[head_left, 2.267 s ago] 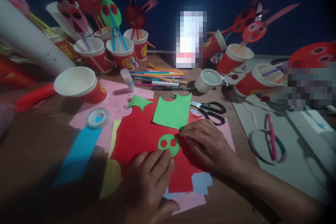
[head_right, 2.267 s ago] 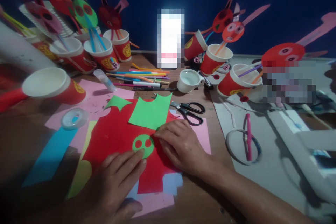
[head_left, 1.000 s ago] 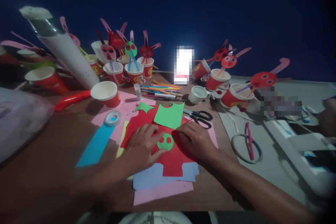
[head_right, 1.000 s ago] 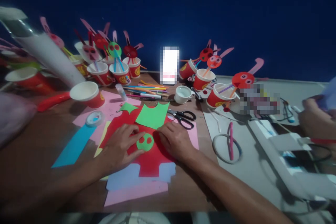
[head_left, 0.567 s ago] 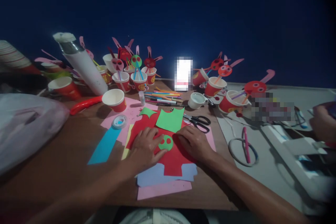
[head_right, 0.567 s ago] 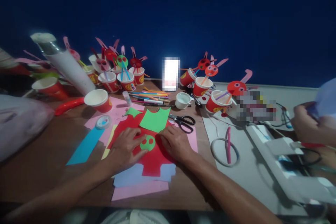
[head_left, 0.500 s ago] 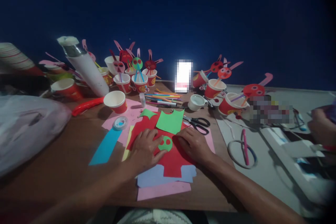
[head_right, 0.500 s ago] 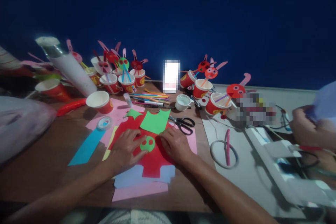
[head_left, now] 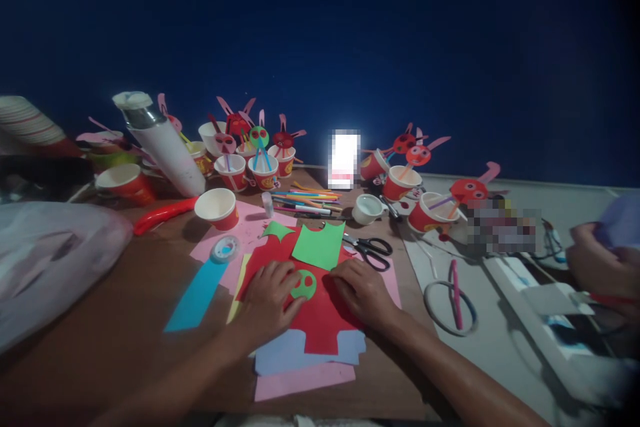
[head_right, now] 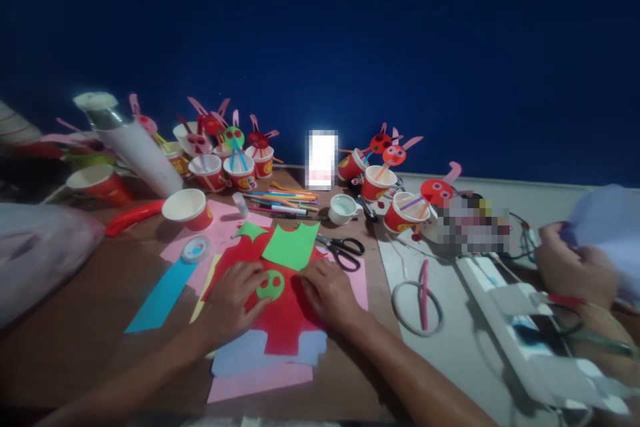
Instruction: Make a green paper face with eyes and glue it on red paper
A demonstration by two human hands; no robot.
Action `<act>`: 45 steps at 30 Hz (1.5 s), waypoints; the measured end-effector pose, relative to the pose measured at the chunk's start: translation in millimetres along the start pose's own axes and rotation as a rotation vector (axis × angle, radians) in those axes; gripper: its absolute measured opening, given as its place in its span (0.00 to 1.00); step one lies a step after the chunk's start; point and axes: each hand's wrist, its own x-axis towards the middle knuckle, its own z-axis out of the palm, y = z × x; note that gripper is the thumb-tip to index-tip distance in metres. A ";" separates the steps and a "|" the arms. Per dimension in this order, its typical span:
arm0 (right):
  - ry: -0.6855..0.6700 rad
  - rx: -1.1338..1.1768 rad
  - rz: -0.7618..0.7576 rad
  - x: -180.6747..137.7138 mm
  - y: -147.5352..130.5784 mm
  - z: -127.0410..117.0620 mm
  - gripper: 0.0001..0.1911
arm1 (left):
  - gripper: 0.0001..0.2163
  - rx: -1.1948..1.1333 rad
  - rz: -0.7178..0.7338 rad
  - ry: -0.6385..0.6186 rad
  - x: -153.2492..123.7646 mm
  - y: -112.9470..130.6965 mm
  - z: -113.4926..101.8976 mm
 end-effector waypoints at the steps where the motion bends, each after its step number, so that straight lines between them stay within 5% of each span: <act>1: 0.003 0.000 -0.002 0.4 -0.6 -1.2 0.08 | 0.12 -0.013 0.007 0.001 0.1 -0.2 -1.1; 11: 0.075 -0.117 0.075 19.2 29.4 -39.3 0.08 | 0.12 -0.076 0.171 -0.017 -16.3 39.4 -23.4; 15: 0.008 -0.159 0.069 26.2 44.3 -45.8 0.07 | 0.14 -0.012 0.096 -0.115 -19.1 48.4 -14.8; 21: -0.068 -0.265 0.032 45.1 35.6 -40.9 0.08 | 0.24 0.160 0.164 -0.274 -16.4 50.4 -4.7; 34: -0.224 -0.234 -0.079 107.6 6.8 -0.4 0.07 | 0.29 0.271 0.296 -0.333 -18.1 54.0 17.4; 45: -0.232 -0.395 0.092 136.3 37.4 3.8 0.10 | 0.25 0.246 0.285 -0.410 -11.6 53.3 8.8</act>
